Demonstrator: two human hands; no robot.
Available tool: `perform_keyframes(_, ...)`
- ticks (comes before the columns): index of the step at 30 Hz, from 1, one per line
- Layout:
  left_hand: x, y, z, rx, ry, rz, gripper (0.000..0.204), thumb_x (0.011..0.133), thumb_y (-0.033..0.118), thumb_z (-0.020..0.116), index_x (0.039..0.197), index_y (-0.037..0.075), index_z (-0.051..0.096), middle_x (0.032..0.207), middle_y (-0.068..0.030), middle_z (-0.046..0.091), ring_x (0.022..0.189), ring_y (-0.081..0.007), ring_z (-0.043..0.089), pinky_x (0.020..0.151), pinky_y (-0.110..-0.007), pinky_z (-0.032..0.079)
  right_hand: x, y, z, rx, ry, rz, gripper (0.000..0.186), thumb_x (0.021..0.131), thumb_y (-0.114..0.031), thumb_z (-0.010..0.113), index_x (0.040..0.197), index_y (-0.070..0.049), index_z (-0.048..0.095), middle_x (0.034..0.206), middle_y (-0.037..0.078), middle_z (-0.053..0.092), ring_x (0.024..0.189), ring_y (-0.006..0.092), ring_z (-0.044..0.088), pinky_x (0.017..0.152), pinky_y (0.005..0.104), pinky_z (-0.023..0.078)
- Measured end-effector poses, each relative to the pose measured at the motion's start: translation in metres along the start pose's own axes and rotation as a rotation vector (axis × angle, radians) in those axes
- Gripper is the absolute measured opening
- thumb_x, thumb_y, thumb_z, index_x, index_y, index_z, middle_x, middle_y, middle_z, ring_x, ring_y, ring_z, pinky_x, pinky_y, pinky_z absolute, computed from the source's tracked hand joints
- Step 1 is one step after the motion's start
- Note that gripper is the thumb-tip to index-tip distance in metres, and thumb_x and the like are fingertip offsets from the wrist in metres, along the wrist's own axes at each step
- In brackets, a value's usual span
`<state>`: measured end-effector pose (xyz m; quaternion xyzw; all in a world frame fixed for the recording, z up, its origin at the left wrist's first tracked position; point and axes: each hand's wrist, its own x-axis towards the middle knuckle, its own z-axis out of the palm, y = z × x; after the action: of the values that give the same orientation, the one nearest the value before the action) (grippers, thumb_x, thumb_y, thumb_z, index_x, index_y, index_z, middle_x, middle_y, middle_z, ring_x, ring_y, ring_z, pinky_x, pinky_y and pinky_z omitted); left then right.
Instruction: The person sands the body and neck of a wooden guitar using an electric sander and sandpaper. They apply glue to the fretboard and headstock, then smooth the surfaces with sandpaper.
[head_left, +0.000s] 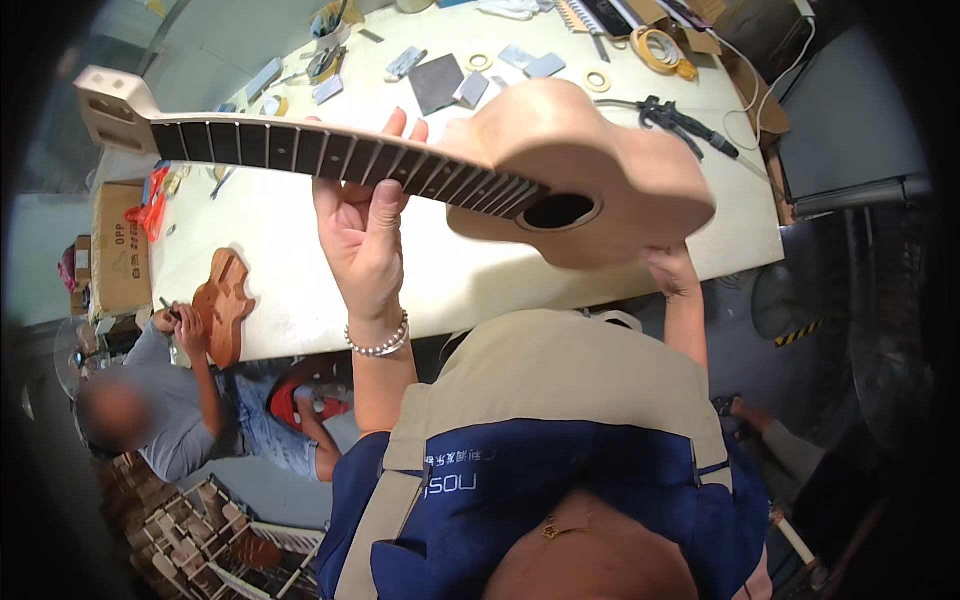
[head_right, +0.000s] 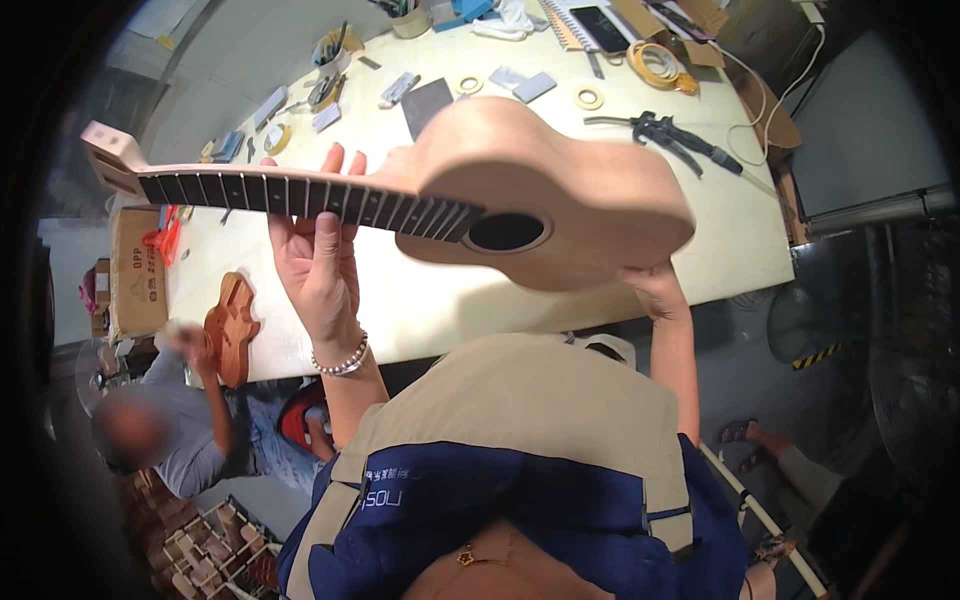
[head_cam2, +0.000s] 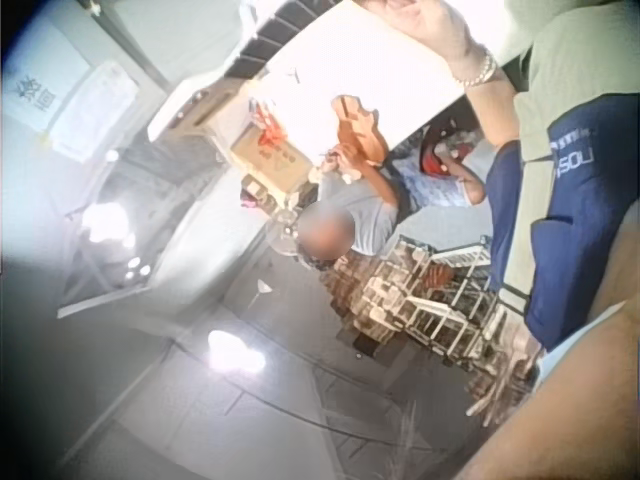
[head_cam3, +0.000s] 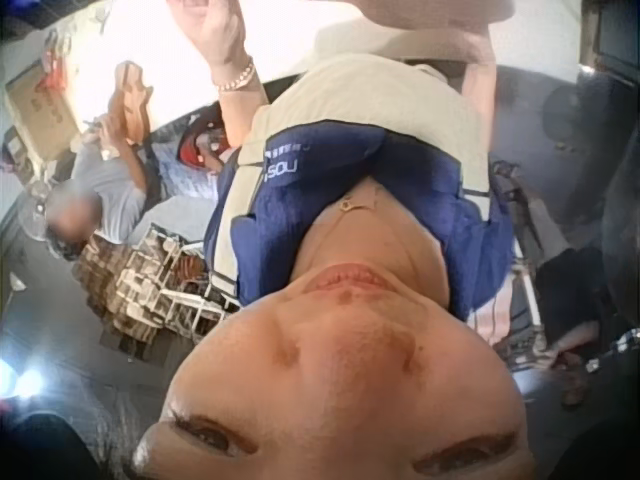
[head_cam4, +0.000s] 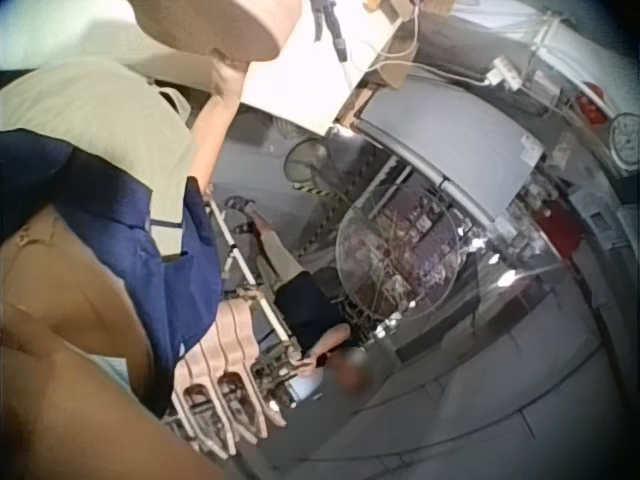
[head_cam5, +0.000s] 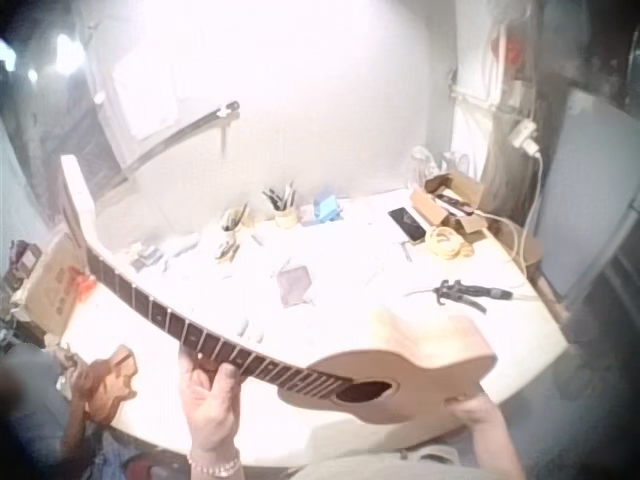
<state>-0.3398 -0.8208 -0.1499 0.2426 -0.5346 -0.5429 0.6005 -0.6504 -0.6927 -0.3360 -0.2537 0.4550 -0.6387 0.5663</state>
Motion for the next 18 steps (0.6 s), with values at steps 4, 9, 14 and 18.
perform_keyframes(4,-0.002,-0.011,0.023,0.06,-0.134,0.04,0.076,0.098,0.036,0.041,0.146,0.021,-0.015,0.127,-0.0314,0.049,0.117,-0.0343,0.054,0.097,-0.044,0.044,0.02,0.018,-0.009,-0.69,-0.056,-0.432,0.065,0.067,-0.005,0.079,0.125,-0.004,0.051,0.123,0.007,0.055,0.115,0.0183,0.051,0.095,0.0343,0.043)
perform_keyframes(9,-0.003,-0.007,0.046,0.243,-0.174,0.01,0.094,0.09,0.061,0.042,0.145,0.02,-0.023,0.124,-0.0269,0.054,0.109,-0.0271,0.056,0.089,-0.035,0.044,0.016,0.041,-0.017,-0.767,0.089,-0.539,0.066,0.067,-0.006,0.08,0.126,-0.005,0.05,0.124,0.007,0.054,0.115,0.0192,0.051,0.096,0.0349,0.043)
perform_keyframes(14,-0.005,-0.012,0.063,0.197,-0.21,0.036,0.097,0.09,0.061,0.043,0.143,0.017,-0.025,0.125,-0.0291,0.052,0.113,-0.0295,0.055,0.099,-0.04,0.037,0.001,0.055,-0.03,-0.758,0.223,-0.547,0.067,0.068,-0.008,0.08,0.128,-0.005,0.049,0.125,0.007,0.054,0.116,0.02,0.051,0.096,0.0356,0.043)
perform_keyframes(18,-0.004,-0.014,0.069,0.253,-0.259,0.037,0.09,0.09,0.062,0.039,0.146,0.021,-0.018,0.128,-0.033,0.046,0.121,-0.0302,0.05,0.102,-0.041,0.037,-0.011,0.064,-0.035,-0.762,0.303,-0.548,0.068,0.068,-0.009,0.08,0.129,-0.005,0.048,0.126,0.007,0.054,0.116,0.0207,0.051,0.097,0.0361,0.043)
